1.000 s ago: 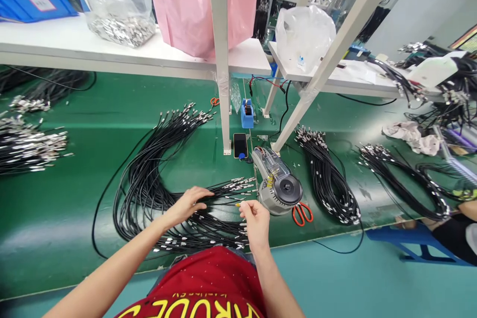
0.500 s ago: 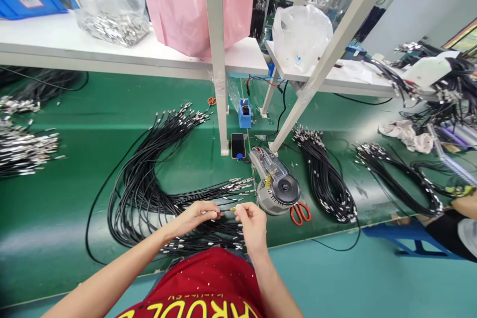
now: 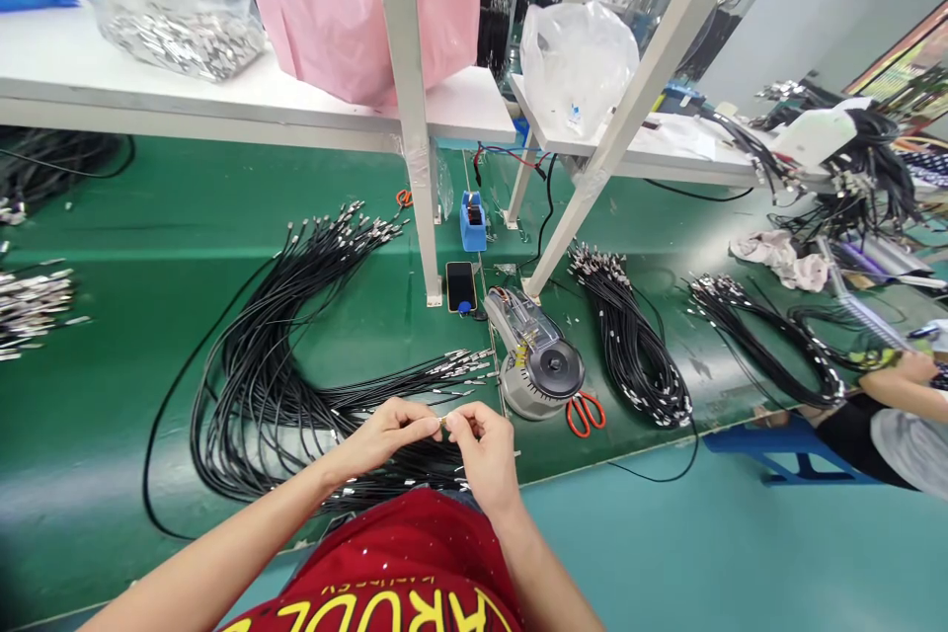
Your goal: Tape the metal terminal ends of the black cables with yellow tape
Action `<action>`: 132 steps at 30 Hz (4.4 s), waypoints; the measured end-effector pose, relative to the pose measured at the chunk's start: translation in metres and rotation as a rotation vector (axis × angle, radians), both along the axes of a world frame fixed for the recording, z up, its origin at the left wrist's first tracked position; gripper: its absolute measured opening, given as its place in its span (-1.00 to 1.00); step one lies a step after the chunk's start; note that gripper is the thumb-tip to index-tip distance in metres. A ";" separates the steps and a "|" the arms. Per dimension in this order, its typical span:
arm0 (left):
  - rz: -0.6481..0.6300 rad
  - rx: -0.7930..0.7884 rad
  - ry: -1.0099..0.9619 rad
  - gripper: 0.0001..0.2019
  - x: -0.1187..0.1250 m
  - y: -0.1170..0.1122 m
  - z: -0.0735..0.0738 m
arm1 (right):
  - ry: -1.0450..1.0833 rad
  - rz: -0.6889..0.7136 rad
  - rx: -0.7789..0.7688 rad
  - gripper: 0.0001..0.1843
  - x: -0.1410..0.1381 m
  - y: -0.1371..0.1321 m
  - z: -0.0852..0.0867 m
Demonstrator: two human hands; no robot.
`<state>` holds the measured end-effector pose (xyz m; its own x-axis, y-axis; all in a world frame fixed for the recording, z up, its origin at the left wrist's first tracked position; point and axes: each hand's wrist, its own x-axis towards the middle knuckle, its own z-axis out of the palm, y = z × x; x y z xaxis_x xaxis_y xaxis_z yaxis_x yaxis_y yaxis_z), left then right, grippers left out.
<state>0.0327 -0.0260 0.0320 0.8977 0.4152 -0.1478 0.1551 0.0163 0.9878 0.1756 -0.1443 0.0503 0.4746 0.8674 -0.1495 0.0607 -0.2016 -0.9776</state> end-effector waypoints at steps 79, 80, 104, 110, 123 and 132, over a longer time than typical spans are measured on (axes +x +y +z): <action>-0.166 0.462 0.127 -0.78 0.012 -0.033 -0.091 | -0.314 0.014 -0.205 -0.63 0.032 -0.001 -0.118; -0.165 0.485 0.120 -0.80 0.011 -0.033 -0.093 | -0.362 0.009 -0.217 -0.58 0.033 0.005 -0.123; 0.163 0.954 0.454 -0.77 -0.003 0.047 -0.137 | -0.751 0.107 -0.257 -0.49 0.027 0.077 -0.157; 0.330 0.897 0.510 -0.74 -0.008 0.090 -0.124 | -0.721 0.151 -0.246 -0.50 0.035 0.066 -0.150; -0.029 0.496 0.153 -0.64 0.024 0.025 -0.071 | -0.405 0.157 -0.043 -0.53 0.039 0.042 -0.061; -0.036 0.558 0.154 -0.73 -0.013 0.039 -0.061 | -0.156 0.121 -0.067 -0.62 0.033 0.037 -0.038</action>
